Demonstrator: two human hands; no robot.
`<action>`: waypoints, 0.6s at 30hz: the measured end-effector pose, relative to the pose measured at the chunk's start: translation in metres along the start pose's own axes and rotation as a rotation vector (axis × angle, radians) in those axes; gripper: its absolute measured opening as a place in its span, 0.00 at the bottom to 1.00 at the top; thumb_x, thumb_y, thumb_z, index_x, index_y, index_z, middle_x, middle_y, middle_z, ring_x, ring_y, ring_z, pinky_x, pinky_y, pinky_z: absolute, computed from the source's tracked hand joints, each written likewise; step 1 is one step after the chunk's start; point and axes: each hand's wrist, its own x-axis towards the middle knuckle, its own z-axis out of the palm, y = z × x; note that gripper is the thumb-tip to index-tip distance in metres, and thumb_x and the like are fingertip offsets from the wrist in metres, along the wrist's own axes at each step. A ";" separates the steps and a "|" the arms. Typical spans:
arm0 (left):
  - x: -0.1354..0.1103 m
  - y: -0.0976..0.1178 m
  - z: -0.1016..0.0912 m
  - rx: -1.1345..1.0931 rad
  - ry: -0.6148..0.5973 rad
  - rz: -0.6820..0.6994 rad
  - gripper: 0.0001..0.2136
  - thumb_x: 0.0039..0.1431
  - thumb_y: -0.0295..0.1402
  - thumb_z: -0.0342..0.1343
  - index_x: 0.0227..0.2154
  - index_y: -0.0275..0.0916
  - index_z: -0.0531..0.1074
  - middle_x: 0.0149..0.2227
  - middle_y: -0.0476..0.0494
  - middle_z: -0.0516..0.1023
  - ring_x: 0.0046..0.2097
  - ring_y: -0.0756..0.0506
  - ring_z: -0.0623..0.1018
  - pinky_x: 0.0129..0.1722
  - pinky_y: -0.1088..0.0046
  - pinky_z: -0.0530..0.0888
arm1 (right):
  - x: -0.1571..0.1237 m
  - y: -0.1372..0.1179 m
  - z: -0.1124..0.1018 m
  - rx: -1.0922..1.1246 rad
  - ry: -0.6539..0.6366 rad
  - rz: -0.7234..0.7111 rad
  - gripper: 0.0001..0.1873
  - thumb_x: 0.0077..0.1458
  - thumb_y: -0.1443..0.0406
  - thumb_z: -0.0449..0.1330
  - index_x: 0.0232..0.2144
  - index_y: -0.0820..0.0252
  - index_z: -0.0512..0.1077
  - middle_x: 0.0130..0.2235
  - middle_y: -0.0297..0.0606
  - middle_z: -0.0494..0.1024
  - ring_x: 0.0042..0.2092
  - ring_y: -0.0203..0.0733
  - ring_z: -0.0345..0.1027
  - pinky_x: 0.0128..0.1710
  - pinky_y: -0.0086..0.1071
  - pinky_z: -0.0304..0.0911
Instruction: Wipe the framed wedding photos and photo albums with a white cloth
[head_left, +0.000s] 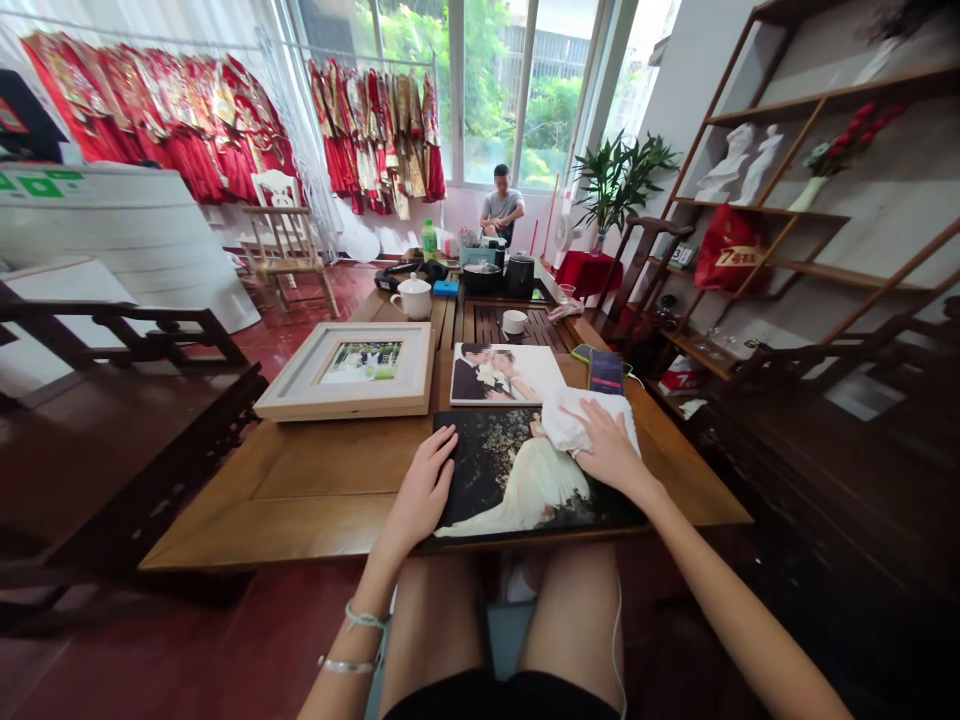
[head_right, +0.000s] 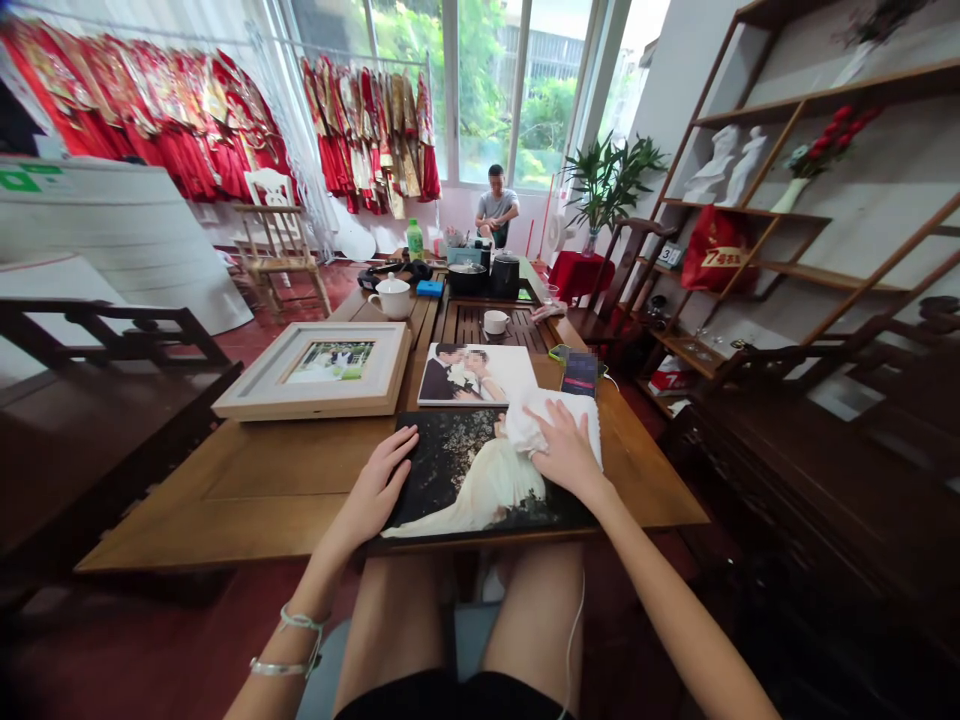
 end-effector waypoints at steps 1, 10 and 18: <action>0.000 0.000 0.000 0.003 -0.003 -0.001 0.19 0.65 0.33 0.44 0.56 0.40 0.67 0.62 0.38 0.64 0.64 0.42 0.62 0.65 0.53 0.56 | 0.000 -0.003 0.000 -0.007 0.000 0.000 0.35 0.49 0.69 0.55 0.62 0.58 0.60 0.66 0.52 0.54 0.67 0.65 0.40 0.60 0.68 0.35; 0.001 -0.001 -0.001 -0.014 -0.011 -0.009 0.19 0.64 0.33 0.44 0.56 0.39 0.68 0.62 0.37 0.64 0.64 0.42 0.62 0.65 0.53 0.57 | -0.068 -0.113 0.001 0.111 -0.175 -0.474 0.47 0.42 0.66 0.57 0.66 0.57 0.50 0.68 0.47 0.47 0.68 0.62 0.28 0.63 0.63 0.23; 0.001 -0.002 0.001 -0.004 -0.004 -0.013 0.19 0.64 0.32 0.44 0.56 0.38 0.67 0.62 0.37 0.64 0.64 0.42 0.62 0.65 0.53 0.56 | -0.042 -0.070 -0.003 0.089 -0.145 -0.247 0.43 0.43 0.71 0.53 0.64 0.56 0.55 0.67 0.41 0.52 0.68 0.55 0.37 0.65 0.58 0.30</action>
